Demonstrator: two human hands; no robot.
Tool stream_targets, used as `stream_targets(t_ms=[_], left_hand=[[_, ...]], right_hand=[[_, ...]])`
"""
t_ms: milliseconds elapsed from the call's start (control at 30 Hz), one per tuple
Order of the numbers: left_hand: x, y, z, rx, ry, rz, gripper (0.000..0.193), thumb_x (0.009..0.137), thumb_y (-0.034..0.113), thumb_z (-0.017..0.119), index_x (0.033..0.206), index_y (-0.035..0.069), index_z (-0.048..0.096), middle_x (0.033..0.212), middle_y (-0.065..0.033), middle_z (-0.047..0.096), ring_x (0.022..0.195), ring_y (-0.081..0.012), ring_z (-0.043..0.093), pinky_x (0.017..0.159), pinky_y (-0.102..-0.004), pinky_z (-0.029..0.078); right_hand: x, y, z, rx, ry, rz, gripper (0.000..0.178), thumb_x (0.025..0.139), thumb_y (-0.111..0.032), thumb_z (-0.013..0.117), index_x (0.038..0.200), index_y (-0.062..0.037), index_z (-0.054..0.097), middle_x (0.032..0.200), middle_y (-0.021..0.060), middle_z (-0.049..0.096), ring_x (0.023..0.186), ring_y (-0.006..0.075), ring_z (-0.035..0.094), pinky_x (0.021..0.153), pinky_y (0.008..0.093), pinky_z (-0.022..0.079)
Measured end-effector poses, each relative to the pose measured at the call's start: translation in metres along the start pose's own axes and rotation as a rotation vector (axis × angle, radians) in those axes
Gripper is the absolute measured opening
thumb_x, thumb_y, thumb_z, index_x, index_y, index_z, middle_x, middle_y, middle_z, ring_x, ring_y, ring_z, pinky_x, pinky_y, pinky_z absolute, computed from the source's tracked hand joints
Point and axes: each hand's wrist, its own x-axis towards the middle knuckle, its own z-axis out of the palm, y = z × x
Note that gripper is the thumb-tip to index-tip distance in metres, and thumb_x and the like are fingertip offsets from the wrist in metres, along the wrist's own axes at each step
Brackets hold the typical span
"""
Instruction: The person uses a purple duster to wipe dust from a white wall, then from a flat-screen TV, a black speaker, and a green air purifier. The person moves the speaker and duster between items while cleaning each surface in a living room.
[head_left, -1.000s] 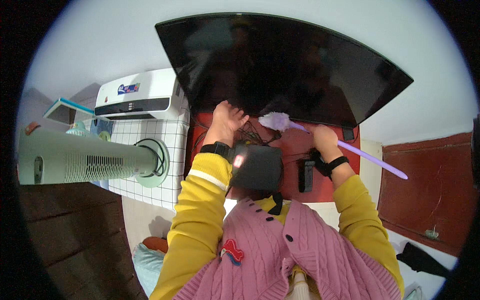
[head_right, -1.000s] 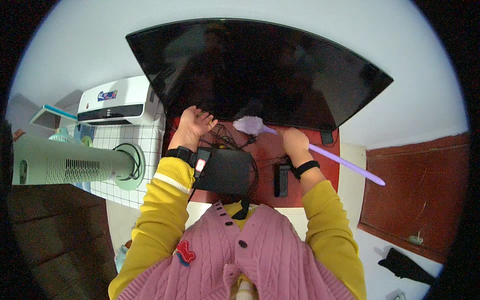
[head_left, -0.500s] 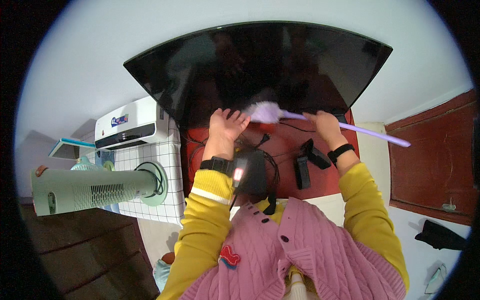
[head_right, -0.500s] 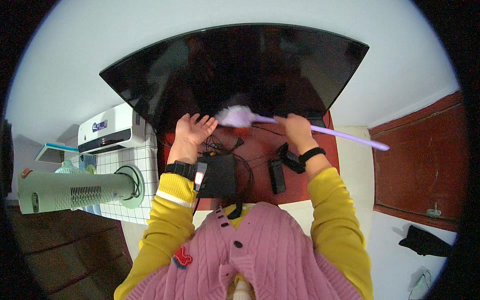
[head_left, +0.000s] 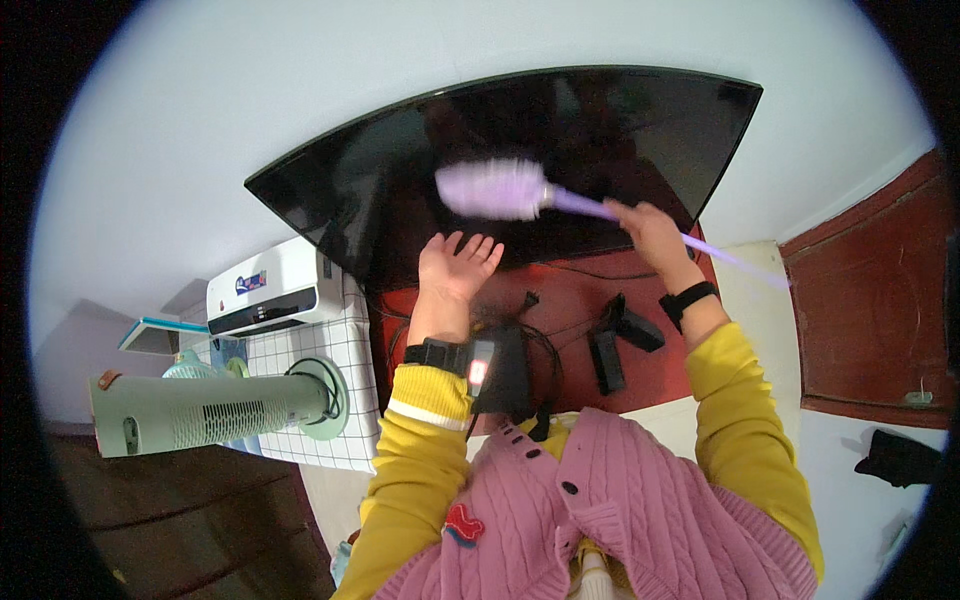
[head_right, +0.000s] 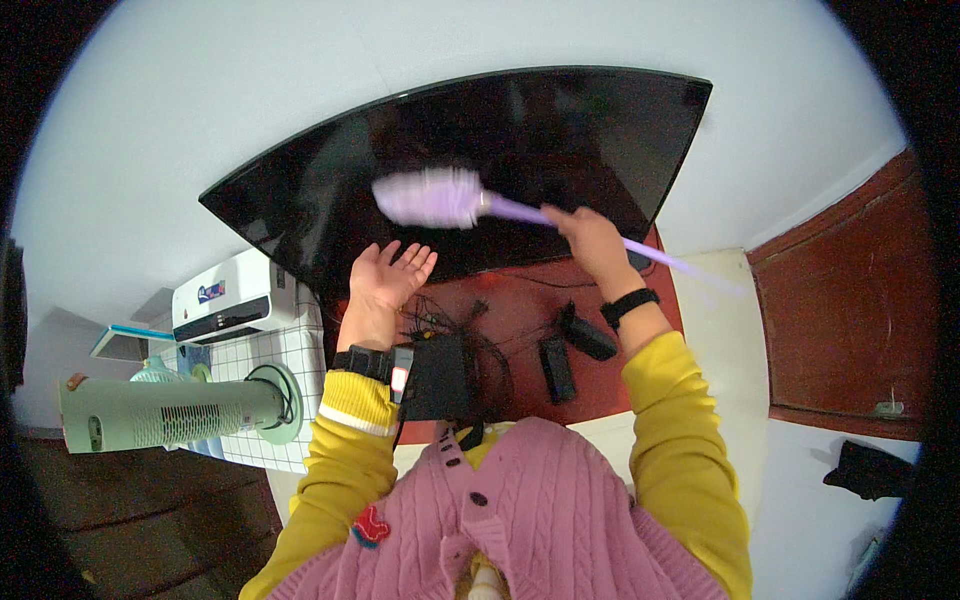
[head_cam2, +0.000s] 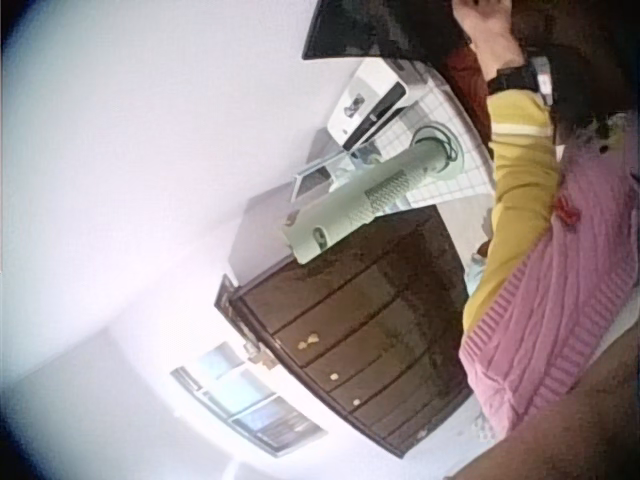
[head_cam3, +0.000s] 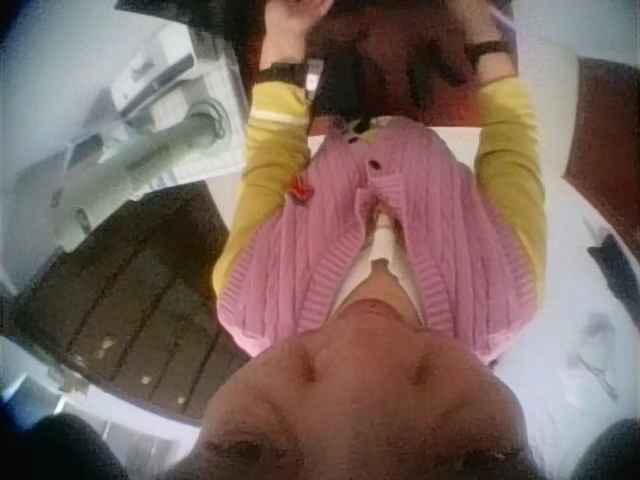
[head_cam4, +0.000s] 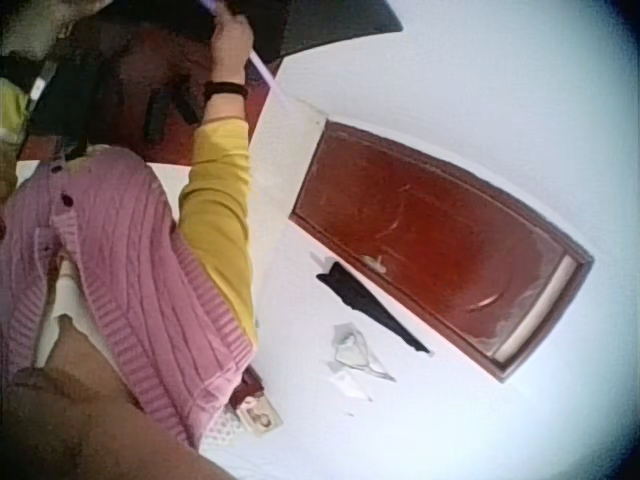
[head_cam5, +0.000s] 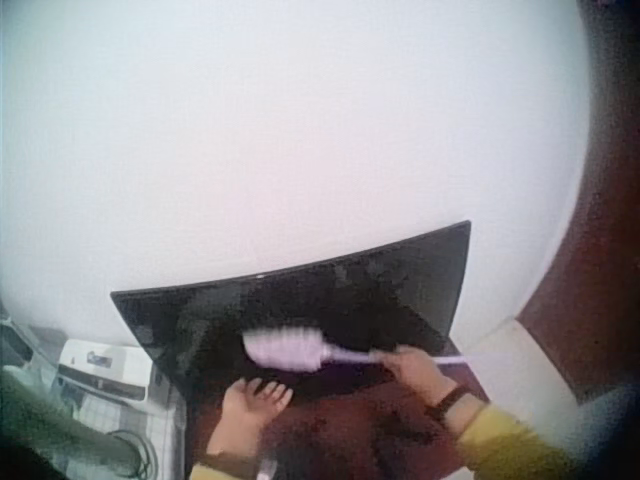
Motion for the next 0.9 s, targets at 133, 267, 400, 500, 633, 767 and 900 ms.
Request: stream_targets(t_ms=[133, 267, 400, 500, 633, 767, 900], left_hand=[[-0.004, 0.009, -0.001, 0.002, 0.008, 0.024, 0.06, 0.109, 0.038, 0.028, 0.161, 0.012, 0.012, 0.164, -0.0232, 0.017, 0.148, -0.0436, 0.026, 0.117, -0.0619, 0.03], [-0.006, 0.007, -0.004, -0.005, 0.027, 0.032, 0.06, 0.109, 0.039, 0.027, 0.16, 0.011, 0.012, 0.163, -0.0231, 0.019, 0.148, -0.0419, 0.027, 0.116, -0.0617, 0.031], [-0.008, -0.005, 0.002, 0.017, -0.01, 0.014, 0.059, 0.109, 0.039, 0.027, 0.159, 0.009, 0.016, 0.162, -0.0235, 0.021, 0.147, -0.0413, 0.03, 0.116, -0.061, 0.032], [-0.009, -0.007, 0.009, 0.027, -0.007, -0.006, 0.058, 0.109, 0.039, 0.028, 0.158, 0.009, 0.017, 0.161, -0.0242, 0.023, 0.146, -0.0416, 0.032, 0.115, -0.0616, 0.033], [-0.008, -0.009, 0.018, 0.043, 0.037, 0.018, 0.056, 0.109, 0.038, 0.029, 0.156, 0.007, 0.022, 0.158, -0.025, 0.027, 0.144, -0.0418, 0.034, 0.114, -0.062, 0.033], [-0.006, -0.017, 0.024, 0.074, 0.019, 0.002, 0.053, 0.109, 0.035, 0.03, 0.153, 0.005, 0.027, 0.156, -0.0257, 0.03, 0.142, -0.0421, 0.037, 0.114, -0.0613, 0.034], [-0.002, -0.02, 0.026, 0.071, 0.002, -0.009, 0.051, 0.108, 0.035, 0.033, 0.151, 0.006, 0.03, 0.16, -0.0224, 0.027, 0.146, -0.038, 0.032, 0.115, -0.06, 0.032]], right_hand=[[-0.015, 0.017, -0.014, -0.198, -0.059, 0.014, 0.041, 0.086, -0.009, 0.064, 0.12, -0.0288, 0.073, 0.08, 0.0112, 0.062, 0.076, 0.0319, 0.065, 0.068, 0.0445, 0.053], [-0.001, 0.03, -0.043, 0.231, 0.284, 0.267, 0.045, 0.091, -0.005, 0.064, 0.132, -0.0208, 0.066, 0.089, 0.0163, 0.065, 0.085, 0.0367, 0.064, 0.076, 0.0435, 0.053], [0.023, 0.002, -0.032, 0.226, 0.436, 0.166, 0.041, 0.092, -0.007, 0.062, 0.131, -0.0187, 0.066, 0.093, 0.0168, 0.066, 0.083, 0.0374, 0.065, 0.076, 0.0442, 0.054], [0.028, -0.046, -0.026, 0.054, 0.156, 0.188, 0.04, 0.093, -0.012, 0.061, 0.13, -0.0259, 0.067, 0.084, 0.0151, 0.062, 0.077, 0.0357, 0.065, 0.069, 0.0449, 0.053], [0.046, -0.107, -0.039, -0.088, 0.229, -0.056, 0.05, 0.089, -0.007, 0.061, 0.133, -0.0281, 0.065, 0.076, 0.0108, 0.057, 0.068, 0.0315, 0.062, 0.059, 0.043, 0.051], [0.044, -0.107, -0.067, -0.122, 0.213, 0.073, 0.044, 0.09, -0.009, 0.057, 0.127, -0.0302, 0.068, 0.076, 0.0096, 0.056, 0.067, 0.0312, 0.063, 0.058, 0.0444, 0.052], [-0.004, -0.042, -0.094, -0.219, 0.318, 0.262, 0.038, 0.092, -0.014, 0.06, 0.125, -0.0294, 0.069, 0.076, 0.012, 0.057, 0.068, 0.0345, 0.063, 0.06, 0.0458, 0.052]])
